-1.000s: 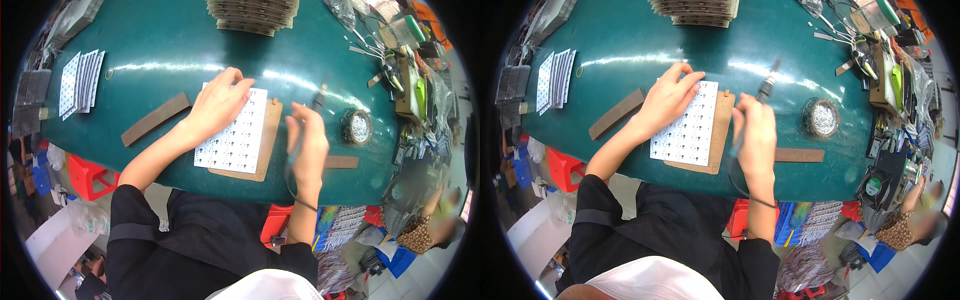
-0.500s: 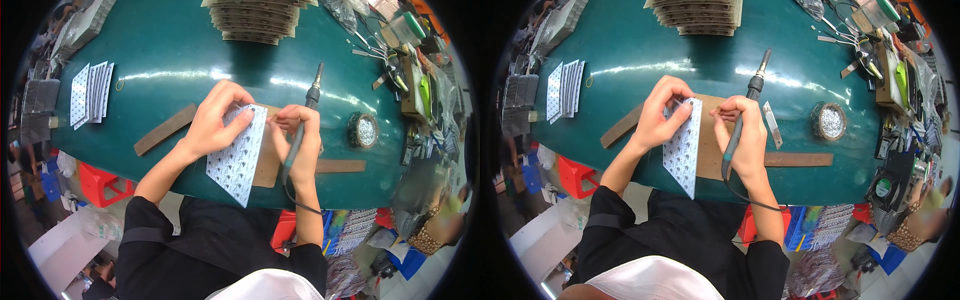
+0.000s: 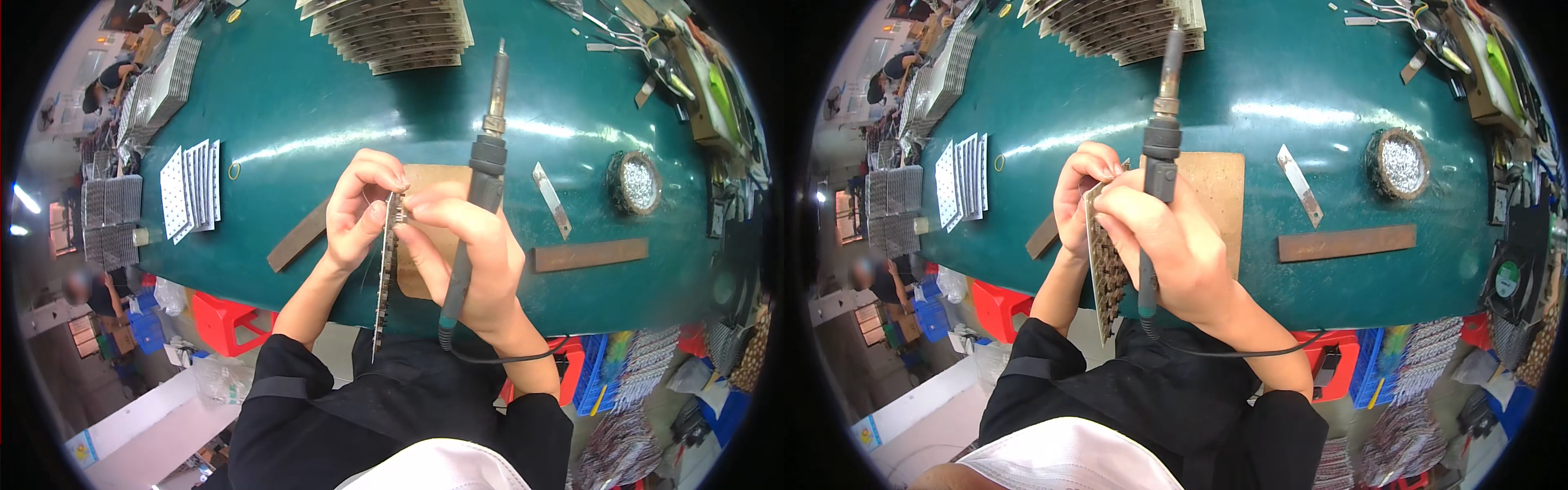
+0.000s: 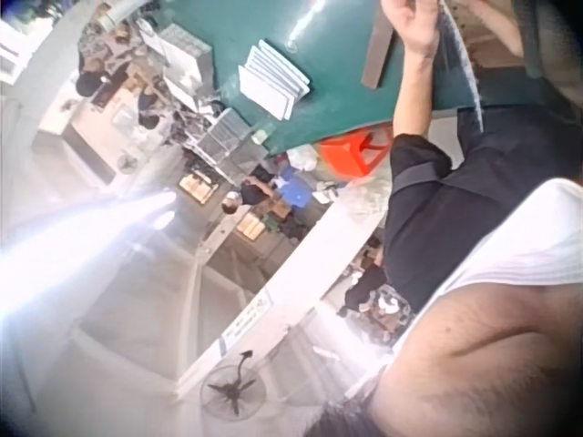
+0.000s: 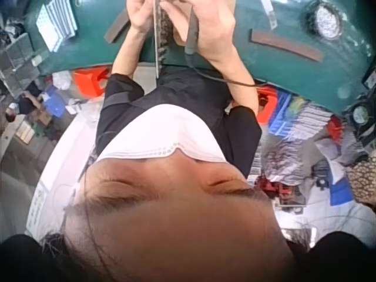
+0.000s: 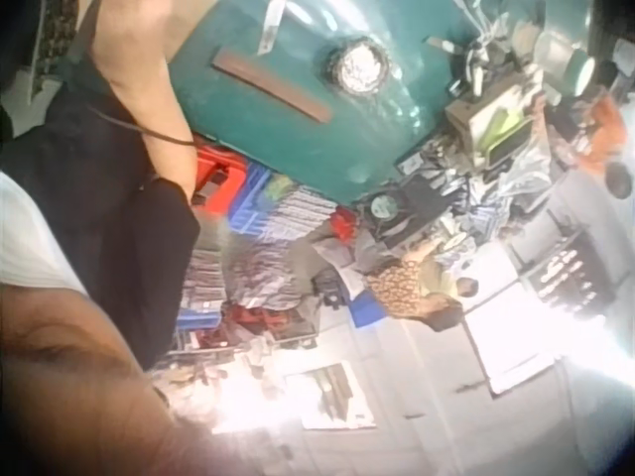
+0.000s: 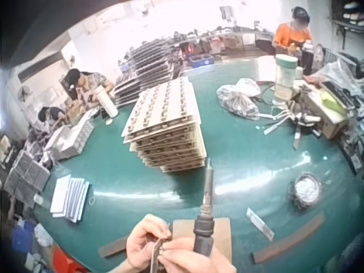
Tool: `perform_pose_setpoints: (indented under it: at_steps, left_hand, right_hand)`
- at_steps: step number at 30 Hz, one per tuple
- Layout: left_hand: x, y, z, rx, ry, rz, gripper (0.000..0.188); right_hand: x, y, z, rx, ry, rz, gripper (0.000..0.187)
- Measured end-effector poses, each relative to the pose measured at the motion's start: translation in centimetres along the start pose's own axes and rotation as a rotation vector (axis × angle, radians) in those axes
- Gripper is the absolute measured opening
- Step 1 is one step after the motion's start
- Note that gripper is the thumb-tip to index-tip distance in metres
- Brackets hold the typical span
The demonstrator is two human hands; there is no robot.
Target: Soldering components onto an LED circuit board using a soldering iron.
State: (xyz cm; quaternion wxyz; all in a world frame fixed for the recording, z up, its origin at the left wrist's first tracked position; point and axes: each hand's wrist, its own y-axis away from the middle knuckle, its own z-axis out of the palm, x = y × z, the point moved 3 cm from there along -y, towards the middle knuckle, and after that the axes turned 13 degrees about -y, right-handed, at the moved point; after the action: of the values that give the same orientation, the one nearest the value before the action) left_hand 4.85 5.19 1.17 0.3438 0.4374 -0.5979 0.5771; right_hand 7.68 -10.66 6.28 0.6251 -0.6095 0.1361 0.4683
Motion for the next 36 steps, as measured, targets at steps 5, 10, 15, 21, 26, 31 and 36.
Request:
perform_pose_setpoints:
  at_steps: [5,10,15,21,26,31,36]
  left_hand:
    - [0.07,0.03,0.11,0.004,-0.025,0.024,0.033]
    - [0.04,0.19,0.26,0.025,0.019,-0.01,0.035]
    - [0.12,0.13,0.38,0.024,0.036,-0.006,0.035]
    - [-0.04,0.15,0.4,0.028,0.055,0.003,0.035]
    - [0.01,0.19,0.24,0.012,0.002,0.009,0.034]
    - [0.0,0.16,0.26,0.003,-0.002,0.005,0.033]
    - [0.07,0.15,0.39,0.0,0.02,0.017,0.033]
  right_hand:
    - [0.29,-0.09,0.18,-0.033,0.035,-0.033,0.039]
    - [0.35,-0.03,-0.05,-0.07,0.039,-0.013,0.04]
    - [0.13,0.12,-0.02,-0.103,0.035,-0.001,0.04]
    - [0.13,0.38,0.06,-0.067,-0.033,0.085,0.037]
    - [-0.35,0.43,-0.25,-0.101,0.066,-0.023,0.035]
    - [-0.22,0.44,-0.19,-0.102,0.061,-0.053,0.035]
    - [-0.23,0.49,-0.29,-0.093,0.051,-0.027,0.035]
